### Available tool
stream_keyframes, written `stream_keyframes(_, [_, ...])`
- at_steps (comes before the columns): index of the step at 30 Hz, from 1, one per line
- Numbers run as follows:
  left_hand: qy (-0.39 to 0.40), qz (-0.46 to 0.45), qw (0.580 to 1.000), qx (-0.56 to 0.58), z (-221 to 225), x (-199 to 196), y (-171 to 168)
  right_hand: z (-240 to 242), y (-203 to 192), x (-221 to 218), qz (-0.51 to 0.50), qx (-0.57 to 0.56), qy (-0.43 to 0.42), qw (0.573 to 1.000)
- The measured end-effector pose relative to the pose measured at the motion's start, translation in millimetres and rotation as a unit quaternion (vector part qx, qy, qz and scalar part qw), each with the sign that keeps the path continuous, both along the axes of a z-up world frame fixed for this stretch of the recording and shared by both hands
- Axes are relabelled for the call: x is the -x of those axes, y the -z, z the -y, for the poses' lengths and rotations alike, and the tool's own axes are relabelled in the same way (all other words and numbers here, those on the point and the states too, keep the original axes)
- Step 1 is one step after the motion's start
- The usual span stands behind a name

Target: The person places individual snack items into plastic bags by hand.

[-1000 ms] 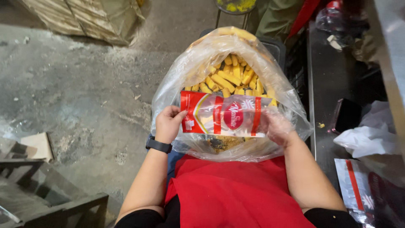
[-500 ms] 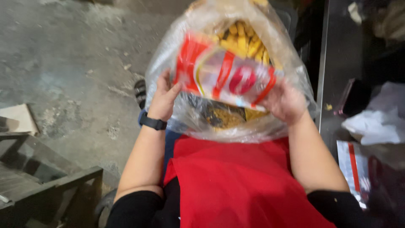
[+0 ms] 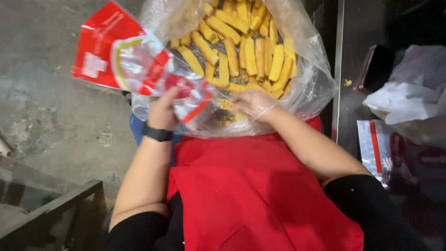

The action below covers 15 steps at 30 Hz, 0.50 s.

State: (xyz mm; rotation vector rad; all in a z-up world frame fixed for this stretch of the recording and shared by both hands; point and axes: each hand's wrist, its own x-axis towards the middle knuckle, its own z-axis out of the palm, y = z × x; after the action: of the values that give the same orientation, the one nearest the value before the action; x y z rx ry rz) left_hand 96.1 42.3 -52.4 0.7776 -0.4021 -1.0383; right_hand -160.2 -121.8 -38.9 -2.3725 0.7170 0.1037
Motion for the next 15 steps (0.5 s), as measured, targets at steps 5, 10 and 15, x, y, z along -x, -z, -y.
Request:
stream_keyframes(5, [0.021, -0.118, 0.993, -0.018, -39.4, -36.3, 52.0, 1.4, 28.3, 63.7, -0.426, 0.005, -0.037, 0.904])
stream_keyframes(10, [0.058, -0.155, 0.986, -0.035, -55.0, -18.3, 103.4, 13.4, 17.6, 61.1, -0.384, -0.018, 0.018, 0.923])
stream_keyframes(15, [0.078, -0.120, 0.989, -0.036, -55.0, -21.3, 127.6, 21.6, -1.0, 60.4, -0.387, 0.003, 0.040, 0.921])
